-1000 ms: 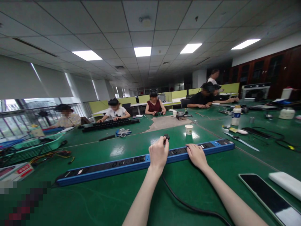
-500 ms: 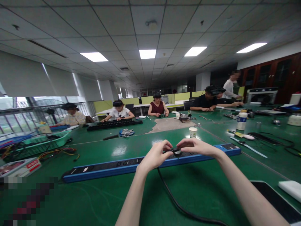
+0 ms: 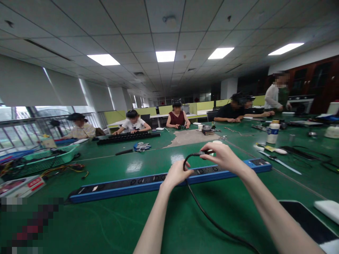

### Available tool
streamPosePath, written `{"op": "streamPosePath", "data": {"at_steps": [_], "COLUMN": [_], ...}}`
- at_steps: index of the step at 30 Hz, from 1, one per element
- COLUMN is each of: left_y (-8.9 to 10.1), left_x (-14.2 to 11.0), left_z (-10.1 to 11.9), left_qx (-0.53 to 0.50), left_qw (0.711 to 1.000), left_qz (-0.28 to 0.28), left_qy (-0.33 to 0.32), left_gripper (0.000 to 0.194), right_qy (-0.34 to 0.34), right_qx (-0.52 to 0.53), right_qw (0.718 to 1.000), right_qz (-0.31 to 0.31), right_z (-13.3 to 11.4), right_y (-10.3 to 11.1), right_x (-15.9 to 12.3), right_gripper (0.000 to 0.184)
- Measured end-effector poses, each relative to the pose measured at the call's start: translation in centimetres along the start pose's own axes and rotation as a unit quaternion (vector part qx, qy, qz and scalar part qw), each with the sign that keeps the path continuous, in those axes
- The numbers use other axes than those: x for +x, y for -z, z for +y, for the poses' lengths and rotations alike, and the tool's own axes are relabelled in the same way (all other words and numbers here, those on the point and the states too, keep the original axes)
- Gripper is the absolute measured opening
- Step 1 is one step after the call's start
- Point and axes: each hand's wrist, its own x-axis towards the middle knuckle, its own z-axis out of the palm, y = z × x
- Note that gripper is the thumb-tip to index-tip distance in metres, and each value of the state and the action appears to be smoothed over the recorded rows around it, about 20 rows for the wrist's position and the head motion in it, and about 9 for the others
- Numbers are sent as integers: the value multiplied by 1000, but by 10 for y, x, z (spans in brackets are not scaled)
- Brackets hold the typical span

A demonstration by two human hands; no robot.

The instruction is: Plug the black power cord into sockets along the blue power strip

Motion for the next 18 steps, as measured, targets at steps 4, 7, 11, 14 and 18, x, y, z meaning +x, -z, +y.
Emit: {"op": "streamPosePath", "data": {"at_steps": [4,7,11,14,18], "left_y": [-4,2,10,3,-15], "left_x": [9,15,19,20,19], "left_z": [-16,-20,-24,-26,-28], "left_qx": [-166,-170,-121,-203,-281], "left_qw": [981,981,978,963,948], "left_qz": [-55,59,167,162,66], "left_qy": [85,78,34,75,133], "left_gripper": [19,23,26,35,56], "right_qy": [-49,-79,-81,-120,-213], "right_qx": [-34,-97,-133,-171,-223], "right_qw": [997,992,983,975,949], "right_qz": [50,-10,-92,-79,-59], "right_z": [25,43,49,55,76], "right_y": [-9,-26,-52,-66,-78], "right_x": [-1,-7,-12,-11,-15], "right_gripper": [36,34,35,37,41]}}
